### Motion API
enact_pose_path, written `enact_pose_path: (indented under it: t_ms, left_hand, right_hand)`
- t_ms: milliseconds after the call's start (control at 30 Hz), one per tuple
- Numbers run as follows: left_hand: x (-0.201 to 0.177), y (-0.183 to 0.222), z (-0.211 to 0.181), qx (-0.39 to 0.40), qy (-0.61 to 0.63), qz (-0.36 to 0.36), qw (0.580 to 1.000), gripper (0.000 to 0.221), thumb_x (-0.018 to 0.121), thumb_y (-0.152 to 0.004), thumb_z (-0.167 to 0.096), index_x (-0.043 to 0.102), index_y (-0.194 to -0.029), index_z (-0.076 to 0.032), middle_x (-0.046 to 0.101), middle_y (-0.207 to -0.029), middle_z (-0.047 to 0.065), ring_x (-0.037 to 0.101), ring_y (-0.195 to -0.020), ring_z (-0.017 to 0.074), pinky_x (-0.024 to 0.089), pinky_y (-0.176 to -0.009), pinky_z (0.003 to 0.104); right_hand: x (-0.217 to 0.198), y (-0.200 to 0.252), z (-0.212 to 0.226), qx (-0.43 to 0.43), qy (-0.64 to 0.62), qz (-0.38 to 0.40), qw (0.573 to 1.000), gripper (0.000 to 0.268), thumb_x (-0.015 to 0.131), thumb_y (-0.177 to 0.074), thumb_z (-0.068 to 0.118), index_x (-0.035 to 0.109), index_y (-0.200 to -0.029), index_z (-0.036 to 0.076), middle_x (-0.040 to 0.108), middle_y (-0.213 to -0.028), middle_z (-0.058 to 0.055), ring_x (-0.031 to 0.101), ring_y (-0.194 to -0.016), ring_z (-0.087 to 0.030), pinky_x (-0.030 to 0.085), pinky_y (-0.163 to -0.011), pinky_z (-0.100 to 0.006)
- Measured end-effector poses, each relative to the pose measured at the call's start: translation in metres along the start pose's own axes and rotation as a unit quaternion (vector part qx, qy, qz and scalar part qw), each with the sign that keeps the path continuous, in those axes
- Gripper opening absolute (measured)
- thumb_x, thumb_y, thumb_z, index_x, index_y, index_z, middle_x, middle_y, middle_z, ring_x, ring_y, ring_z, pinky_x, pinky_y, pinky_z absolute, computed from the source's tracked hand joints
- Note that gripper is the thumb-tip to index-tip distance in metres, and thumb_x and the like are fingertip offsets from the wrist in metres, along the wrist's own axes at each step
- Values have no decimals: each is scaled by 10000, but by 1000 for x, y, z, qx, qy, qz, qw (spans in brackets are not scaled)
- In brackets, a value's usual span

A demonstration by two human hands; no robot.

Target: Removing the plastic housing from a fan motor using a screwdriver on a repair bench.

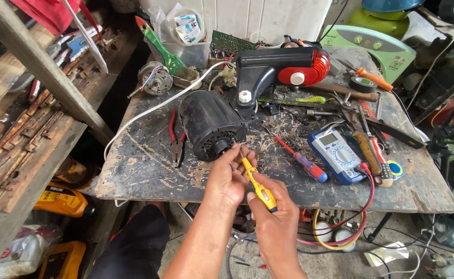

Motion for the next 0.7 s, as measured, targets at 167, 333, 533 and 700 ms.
enact_pose_path:
  t_ms: [167, 333, 533, 700]
  left_hand:
    - [-7, -12, -1, 22, -29, -13, 999, 111, 668, -989, -53, 707, -1082, -9, 711, -939, 116, 695, -899, 248, 594, -825, 341]
    - [2, -12, 4, 27, -6, -13, 1000, 172, 632, -981, -14, 725, -1125, -28, 725, -902, 93, 729, -857, 243, 575, -703, 314]
    - [0, -7, 3, 36, 12, -17, 999, 100, 677, -1008, -124, 709, -1035, -34, 704, -884, 93, 697, -842, 226, 598, -787, 367]
    - [-1, -1, -2, 53, 23, -43, 997, 95, 713, -979, -107, 704, -1007, -18, 719, -904, 131, 706, -826, 248, 612, -768, 365]
  right_hand:
    - [6, -4, -9, -11, -100, 22, 995, 421, 677, -852, -63, 644, -1270, -16, 697, -1082, -142, 520, -565, -128, 384, -394, -221]
    - [1, -4, -7, 72, -93, -34, 992, 264, 571, -977, 102, 725, -1158, -12, 615, -745, -157, 471, -419, -198, 279, -340, -281]
    - [-4, -6, -4, 61, -59, -51, 995, 245, 589, -998, 108, 756, -1137, -5, 656, -841, -142, 458, -509, -175, 357, -381, -288]
    - [-15, 1, -12, 68, -29, -64, 995, 263, 588, -999, 103, 776, -1144, -9, 647, -789, -151, 481, -515, -192, 385, -404, -316]
Point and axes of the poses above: each hand's wrist, its own y-axis away from the middle knuckle, its own x-axis out of the palm, z = x × y, the point moved 9 cm from there along -y, towards the middle knuckle
